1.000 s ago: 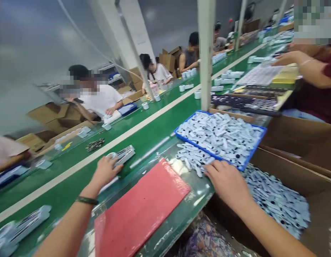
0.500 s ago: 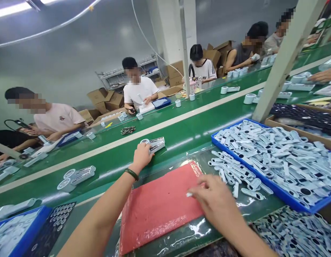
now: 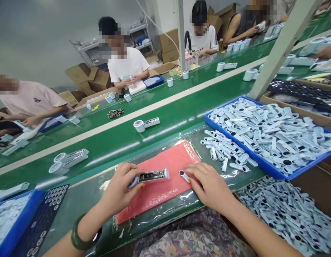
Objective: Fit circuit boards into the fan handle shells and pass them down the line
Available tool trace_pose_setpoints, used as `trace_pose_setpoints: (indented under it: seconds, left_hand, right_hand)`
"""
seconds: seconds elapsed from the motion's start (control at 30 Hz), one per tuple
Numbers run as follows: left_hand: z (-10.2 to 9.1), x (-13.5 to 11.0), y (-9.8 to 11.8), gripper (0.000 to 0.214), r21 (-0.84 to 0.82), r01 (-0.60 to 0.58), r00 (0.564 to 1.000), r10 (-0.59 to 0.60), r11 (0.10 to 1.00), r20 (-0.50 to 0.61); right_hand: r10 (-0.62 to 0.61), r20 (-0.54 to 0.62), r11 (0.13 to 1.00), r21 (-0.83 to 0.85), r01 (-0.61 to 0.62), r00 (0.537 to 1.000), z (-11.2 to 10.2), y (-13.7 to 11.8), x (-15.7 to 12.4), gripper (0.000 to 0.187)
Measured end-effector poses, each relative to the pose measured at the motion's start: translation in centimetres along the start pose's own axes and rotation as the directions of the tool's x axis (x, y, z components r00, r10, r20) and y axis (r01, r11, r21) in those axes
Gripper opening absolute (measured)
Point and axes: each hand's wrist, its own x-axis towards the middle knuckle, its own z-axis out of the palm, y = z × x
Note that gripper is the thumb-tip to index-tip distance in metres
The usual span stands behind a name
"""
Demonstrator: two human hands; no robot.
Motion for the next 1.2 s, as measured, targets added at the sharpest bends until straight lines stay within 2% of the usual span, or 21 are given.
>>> trace_pose_setpoints:
  seconds: [0.07, 0.13, 0.27, 0.37, 0.43, 0.5, 0.6, 0.7, 0.77, 0.87, 0.93, 0.97, 1.07, 1.2]
  left_hand:
    - [1.2, -0.3, 0.4, 0.028, -0.028, 0.004, 1.0, -0.003, 1.0, 0.029]
    - [2.0, -0.3, 0.4, 0.027, -0.042, 0.006, 0.998, -0.004, 0.999, 0.056]
    - [2.2, -0.4, 0.4, 0.029, -0.093, 0.006, 0.998, 0.0, 0.996, 0.063]
    - [2.2, -0.7, 0.6, 0.031, -0.147, 0.017, 1.0, -0.014, 0.989, 0.022]
    - [2.2, -0.9, 0.9, 0.035, -0.184, 0.026, 0.999, -0.03, 0.982, -0.015]
    - [2.4, -0.9, 1.1, 0.034, -0.216, 0.019, 0.999, -0.03, 0.976, -0.045]
    - [2.7, -0.9, 1.2, 0.017, -0.24, 0.001, 0.998, -0.018, 0.971, -0.068]
    - [3.1, -0.7, 1.3, 0.01, -0.26, 0.028, 0.995, -0.052, 0.965, -0.089]
    - [3.4, -0.7, 1.4, 0.009, -0.272, 0.058, 0.99, -0.09, 0.96, -0.105]
    - [3.7, -1.2, 1.8, 0.01, -0.273, 0.05, 0.986, -0.091, 0.961, -0.143]
    - [3.7, -2.0, 2.4, 0.009, -0.242, 0.014, 0.984, -0.056, 0.97, -0.169]
    - [3.8, -2.5, 2.8, 0.008, -0.22, 0.006, 0.984, -0.045, 0.975, -0.173]
    - [4.0, -4.0, 4.2, 0.014, -0.152, 0.072, 0.984, -0.095, 0.986, -0.151]
    - [4.6, -4.6, 5.5, 0.023, -0.091, 0.144, 0.977, -0.156, 0.985, -0.146]
  right_hand:
    - [0.093, -0.034, 0.989, -0.11, -0.096, 0.995, 0.3, -0.7, -0.2, 0.024]
    - [0.125, -0.061, 0.973, -0.187, -0.135, 0.99, 0.6, -1.4, -0.3, 0.023]
    - [0.131, -0.1, 0.987, -0.079, -0.139, 0.986, 0.9, -3.4, 1.3, 0.021]
    - [0.034, -0.049, 0.999, -0.002, -0.034, 0.998, 1.7, -5.6, 3.6, 0.02]
    - [-0.073, 0.01, 0.997, 0.003, 0.073, 0.997, 2.6, -7.0, 4.9, 0.022]
    - [-0.127, 0.062, 0.992, -0.003, 0.128, 0.99, 3.4, -7.7, 5.7, 0.023]
    - [-0.105, 0.131, 0.994, 0.019, 0.104, 0.986, 3.6, -7.7, 6.2, 0.022]
    - [-0.053, 0.166, 0.99, 0.14, 0.03, 0.985, 3.4, -7.0, 6.5, 0.021]
    - [-0.012, 0.176, 0.954, 0.298, -0.042, 0.984, 3.6, -6.5, 6.6, 0.022]
    - [0.044, 0.227, 0.853, 0.499, -0.155, 0.973, 4.3, -5.9, 6.3, 0.02]
    - [0.07, 0.285, 0.826, 0.521, -0.216, 0.956, 4.4, -5.7, 5.7, 0.02]
    - [0.077, 0.309, 0.835, 0.5, -0.23, 0.948, 4.3, -5.7, 5.4, 0.026]
    - [0.013, 0.363, 0.894, 0.413, -0.173, 0.932, 3.7, -6.0, 4.3, 0.041]
    - [-0.1, 0.325, 0.945, 0.326, -0.012, 0.94, 3.6, -6.4, 3.7, 0.035]
